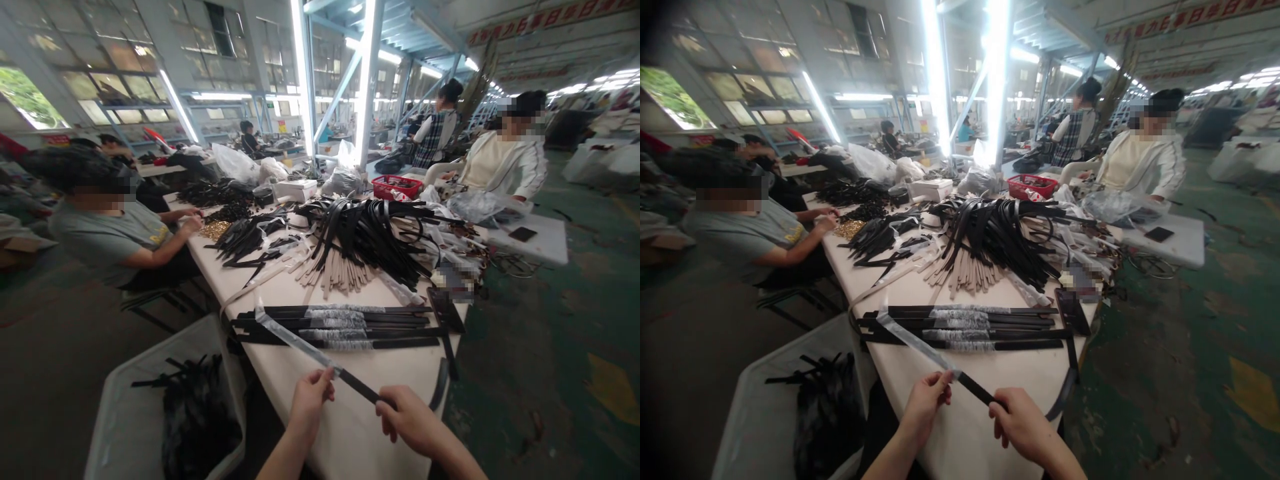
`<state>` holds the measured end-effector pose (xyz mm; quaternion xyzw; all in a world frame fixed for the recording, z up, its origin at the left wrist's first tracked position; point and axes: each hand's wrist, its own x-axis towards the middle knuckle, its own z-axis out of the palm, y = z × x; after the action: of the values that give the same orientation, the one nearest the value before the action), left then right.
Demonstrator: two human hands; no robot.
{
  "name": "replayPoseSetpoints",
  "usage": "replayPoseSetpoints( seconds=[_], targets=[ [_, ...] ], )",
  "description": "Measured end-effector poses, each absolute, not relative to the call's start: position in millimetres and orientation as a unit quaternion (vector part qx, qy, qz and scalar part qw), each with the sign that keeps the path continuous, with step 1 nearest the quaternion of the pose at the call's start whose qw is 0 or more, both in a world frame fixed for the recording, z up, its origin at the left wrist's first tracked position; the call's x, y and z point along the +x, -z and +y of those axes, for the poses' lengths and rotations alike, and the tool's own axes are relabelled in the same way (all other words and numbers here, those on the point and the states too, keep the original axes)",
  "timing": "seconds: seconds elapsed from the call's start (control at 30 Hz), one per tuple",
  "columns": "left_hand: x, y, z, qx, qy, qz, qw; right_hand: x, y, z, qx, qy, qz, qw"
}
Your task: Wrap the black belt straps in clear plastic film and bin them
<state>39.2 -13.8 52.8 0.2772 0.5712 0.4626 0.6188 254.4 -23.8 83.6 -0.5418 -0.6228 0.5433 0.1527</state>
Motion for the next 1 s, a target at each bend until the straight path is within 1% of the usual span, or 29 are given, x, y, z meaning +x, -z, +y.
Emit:
replayPoseSetpoints(
  seconds=[0.1,0.17,0.23,0.3,0.37,0.5,0.57,0.63,0.73,0.8,0.83,0.93,1.0],
  targets=[
    [44,-51,-15,0.303,-0.404,0.563,0.654,248,-84,-21,-0.524,-0.583,-0.6,0.16],
    [47,-49,-17,0.322,-0.38,0.551,0.67,243,-86,-18,-0.508,-0.586,-0.607,0.174],
    [45,-49,-15,0.322,-0.4,0.557,0.653,246,-85,-16,-0.505,-0.578,-0.618,0.172],
    [40,-49,-10,0.312,-0.43,0.573,0.623,254,-81,-14,-0.514,-0.581,-0.613,0.148],
    [38,-49,-6,0.314,-0.435,0.58,0.613,258,-76,-12,-0.518,-0.6,-0.596,0.129],
    [55,-48,-10,0.36,-0.386,0.564,0.635,249,-68,-4,-0.499,-0.627,-0.579,0.149],
    [60,-54,-16,0.404,-0.343,0.57,0.628,248,-66,0,-0.496,-0.632,-0.575,0.151],
    [54,-68,-22,0.494,-0.306,0.582,0.569,256,-64,2,-0.502,-0.634,-0.573,0.135],
    [36,-96,-17,0.688,-0.288,0.55,0.375,276,-65,3,-0.509,-0.634,-0.57,0.115],
    [30,-109,-3,0.794,-0.255,0.492,0.249,282,-70,5,-0.5,-0.635,-0.574,0.13],
    [29,-112,7,0.834,-0.222,0.463,0.204,282,-74,6,-0.493,-0.636,-0.576,0.142],
    [33,-106,42,0.893,-0.113,0.415,0.131,279,-87,10,-0.483,-0.632,-0.585,0.161],
    [38,-97,61,0.899,-0.076,0.417,0.109,280,-92,14,-0.493,-0.625,-0.586,0.148]
  ],
)
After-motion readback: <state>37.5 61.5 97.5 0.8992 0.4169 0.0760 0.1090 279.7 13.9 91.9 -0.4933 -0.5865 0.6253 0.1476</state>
